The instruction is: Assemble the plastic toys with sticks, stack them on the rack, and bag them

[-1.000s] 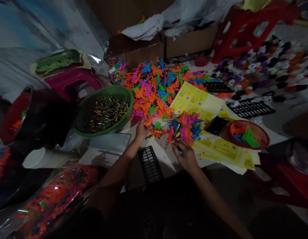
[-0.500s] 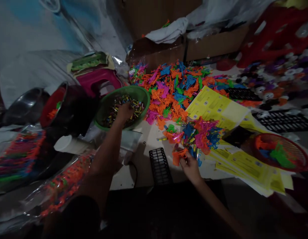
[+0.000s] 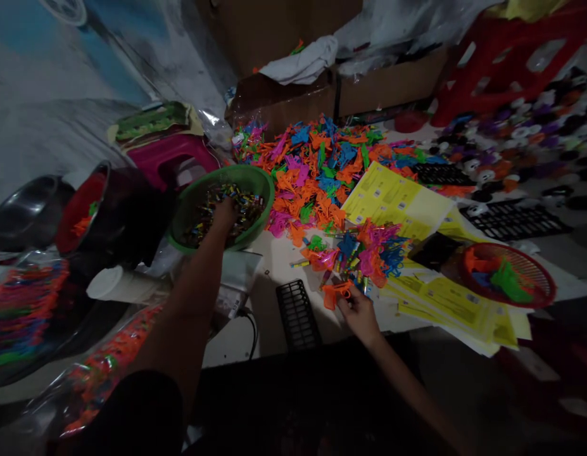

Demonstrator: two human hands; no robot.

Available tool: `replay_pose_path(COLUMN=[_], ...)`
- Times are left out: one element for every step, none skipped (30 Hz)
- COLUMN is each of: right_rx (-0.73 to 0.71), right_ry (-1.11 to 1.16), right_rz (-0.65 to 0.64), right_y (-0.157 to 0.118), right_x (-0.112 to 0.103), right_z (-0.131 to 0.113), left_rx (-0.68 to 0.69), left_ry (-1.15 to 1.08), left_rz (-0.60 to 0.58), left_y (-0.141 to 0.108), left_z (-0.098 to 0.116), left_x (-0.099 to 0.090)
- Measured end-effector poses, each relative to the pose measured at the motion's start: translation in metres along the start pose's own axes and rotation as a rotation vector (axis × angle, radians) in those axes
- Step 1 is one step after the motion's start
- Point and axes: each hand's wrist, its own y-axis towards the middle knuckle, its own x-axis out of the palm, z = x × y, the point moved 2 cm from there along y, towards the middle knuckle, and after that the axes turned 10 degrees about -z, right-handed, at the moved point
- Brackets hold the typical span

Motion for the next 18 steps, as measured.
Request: replay_pose_path(right_rx=[0.007, 0.018, 0.03, 0.04, 0.048, 0.051, 0.052, 0.056, 0.062, 0.062, 0.055, 0.04, 0.022, 0.002, -0.011, -0.013, -0.008, -0.002], right_ry=[0.009, 0.031, 0.064, 0.107, 0.161, 0.222, 0.292, 0.369, 0.45, 0.527, 0.592, 0.64, 0.666, 0.669, 0.65, 0.614, 0.574, 0.539], right_rz=[0.005, 0.01, 0.016, 0.022, 0.027, 0.035, 0.044, 0.061, 0.076, 0.081, 0.071, 0.038, -0.019, -0.086, -0.157, -0.218, -0.26, -0.282], right_y=[0.0, 0.0, 0.001, 0.001, 0.002, 0.004, 0.005, 0.006, 0.006, 0.006, 0.006, 0.005, 0.004, 0.003, 0.001, -0.002, -0.004, -0.006], right_x=[-0.002, -0.004, -0.006, -0.007, -0.008, -0.009, -0.009, -0.01, -0.01, -0.01, -0.009, -0.008, -0.007, -0.004, -0.001, 0.002, 0.005, 0.007], right_z=[-0.001, -0.001, -0.001, -0.002, -0.003, -0.004, -0.006, -0.008, -0.012, -0.016, -0.022, -0.028, -0.034, -0.039, -0.043, -0.046, -0.046, -0.045], left_rx=[-0.028, -0.055, -0.073, -0.078, -0.073, -0.065, -0.048, -0.027, -0.039, -0.081, -0.156, -0.218, -0.262, -0.288, -0.299, -0.298, -0.294, -0.293], left_ry=[-0.036, -0.082, -0.13, -0.169, -0.233, -0.314, -0.393, -0.621, -0.814, -0.941, -1.028, -1.094, -1.145, -1.189, -1.223, -1.25, -1.268, -1.276], left_rz=[0.053, 0.103, 0.14, 0.161, 0.162, 0.138, 0.092, -0.017, -0.143, -0.287, -0.378, -0.443, -0.499, -0.541, -0.583, -0.619, -0.646, -0.666], left_y=[0.001, 0.001, -0.002, -0.009, -0.019, -0.032, -0.048, -0.066, -0.086, -0.107, -0.127, -0.145, -0.16, -0.172, -0.182, -0.188, -0.193, -0.196], left_z=[0.003, 0.007, 0.013, 0.021, 0.03, 0.039, 0.049, 0.058, 0.066, 0.072, 0.075, 0.077, 0.077, 0.076, 0.074, 0.071, 0.069, 0.067], left_x=[-0.006, -0.011, -0.014, -0.015, -0.012, -0.007, 0.002, 0.013, 0.026, 0.041, 0.054, 0.066, 0.078, 0.088, 0.096, 0.103, 0.108, 0.112])
